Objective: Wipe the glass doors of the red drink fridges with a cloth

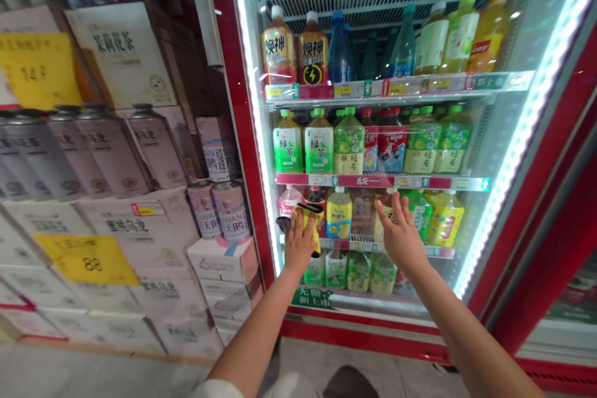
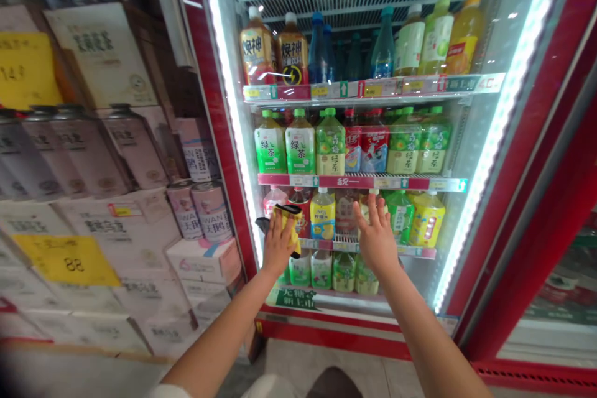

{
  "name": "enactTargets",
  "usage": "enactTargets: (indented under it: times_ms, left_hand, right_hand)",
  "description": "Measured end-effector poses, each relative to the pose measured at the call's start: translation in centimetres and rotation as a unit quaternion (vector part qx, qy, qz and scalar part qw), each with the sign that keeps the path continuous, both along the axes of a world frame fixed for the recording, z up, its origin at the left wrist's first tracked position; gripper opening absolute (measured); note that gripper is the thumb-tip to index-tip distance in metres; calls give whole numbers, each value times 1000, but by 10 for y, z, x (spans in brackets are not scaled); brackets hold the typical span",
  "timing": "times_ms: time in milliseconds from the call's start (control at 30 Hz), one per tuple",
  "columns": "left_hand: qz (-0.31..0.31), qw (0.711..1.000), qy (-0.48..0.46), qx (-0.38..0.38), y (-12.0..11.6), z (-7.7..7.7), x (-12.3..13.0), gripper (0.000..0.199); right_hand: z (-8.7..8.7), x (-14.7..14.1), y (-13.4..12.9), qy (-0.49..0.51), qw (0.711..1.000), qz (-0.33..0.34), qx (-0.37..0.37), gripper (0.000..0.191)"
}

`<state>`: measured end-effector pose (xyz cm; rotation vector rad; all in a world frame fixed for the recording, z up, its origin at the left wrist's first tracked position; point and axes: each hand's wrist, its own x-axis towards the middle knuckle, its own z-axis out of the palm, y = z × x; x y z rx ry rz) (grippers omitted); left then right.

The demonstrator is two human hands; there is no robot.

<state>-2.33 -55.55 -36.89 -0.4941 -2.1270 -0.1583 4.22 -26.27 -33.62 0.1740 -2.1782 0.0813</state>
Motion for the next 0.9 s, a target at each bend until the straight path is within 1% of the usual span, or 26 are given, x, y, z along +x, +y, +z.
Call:
enactTargets:
  times_ms: [33,67,100,133,167,200,233,267,300,333,367,400,433,467,500,533,567,600,633,667,700,733,800,867,900]
  left_hand:
    - [-15,999,-10,-30,2,0,1,78]
    - [-30,998,-17,-56,4,5,0,77]
    - [-48,994,-24,-91,4,14,-2,78]
    - [-55,992,-26,-108,2,24,-4,79]
    - [-51,993,-23,-100,-1,33,-7,80]
    - [-37,996,-16,-74,-6,40,-9,80]
    - [-12,999,-8,-29,-12,43,-10,79]
    - [19,1000,0,24,-18,41,-10,79]
    - [49,996,3,73,-23,34,-9,79]
    - [71,992,1,108,-27,24,-7,80]
    - [82,989,-6,123,-30,13,-5,80]
    - [78,990,-15,118,-31,2,-3,81]
    - [63,993,-24,97,-31,-5,-2,82]
    - [40,996,-29,67,-31,-7,-2,83]
    - [15,999,-30,40,-31,-5,-4,84]
    - [-7,999,-26,21,-32,2,-6,84]
    - [-23,999,-19,12,-34,11,-9,84]
    - [-30,999,-10,21,-38,21,-13,83]
    - [-25,999,2,47,-43,29,-15,81]
    - [-10,996,14,87,-48,34,-17,79]
    - [12,991,25,134,-53,34,-17,77]
    - [35,983,33,177,-57,28,-15,76]
    - [66,971,29,227,-61,4,-9,75]
    - [48,980,-9,195,-60,-23,-4,76]
    - [37,982,-20,183,-59,-31,-2,77]
  right_hand:
    - [-1,0,0,1,1000,-2,-2,108]
    - [-1,1,0,0,1000,-3,-4,108]
    - [-2,1,1,-2,1000,-4,-5,108]
    - [-2,2,1,-4,1000,-3,-4,107]
    - [-2,3,2,-5,1000,-1,-3,107]
    - [-2,4,3,-5,1000,2,-3,106]
    - [-2,4,4,-3,1000,6,-2,105]
    - [-2,5,4,-1,1000,8,-1,104]
    - [-2,5,5,0,1000,11,0,104]
    - [-2,6,6,1,1000,12,1,103]
    - [-2,6,6,1,1000,12,3,103]
    - [-2,6,6,1,1000,11,6,103]
    - [-2,6,7,1,1000,11,9,103]
    - [-3,6,7,2,1000,11,13,103]
    - [-3,6,8,4,1000,12,17,104]
    - [-4,7,8,7,1000,14,22,104]
    - [-4,7,9,9,999,16,26,106]
    - [-4,7,10,10,999,18,29,107]
    - [-4,7,11,11,999,20,31,108]
    - [-4,8,11,11,999,21,33,108]
    - [-4,8,12,10,999,21,35,109]
    - [-4,8,12,8,999,21,37,108]
    - [-4,9,12,6,999,18,41,106]
    - [-4,9,11,8,999,16,40,103]
    - [-4,9,10,8,999,15,38,102]
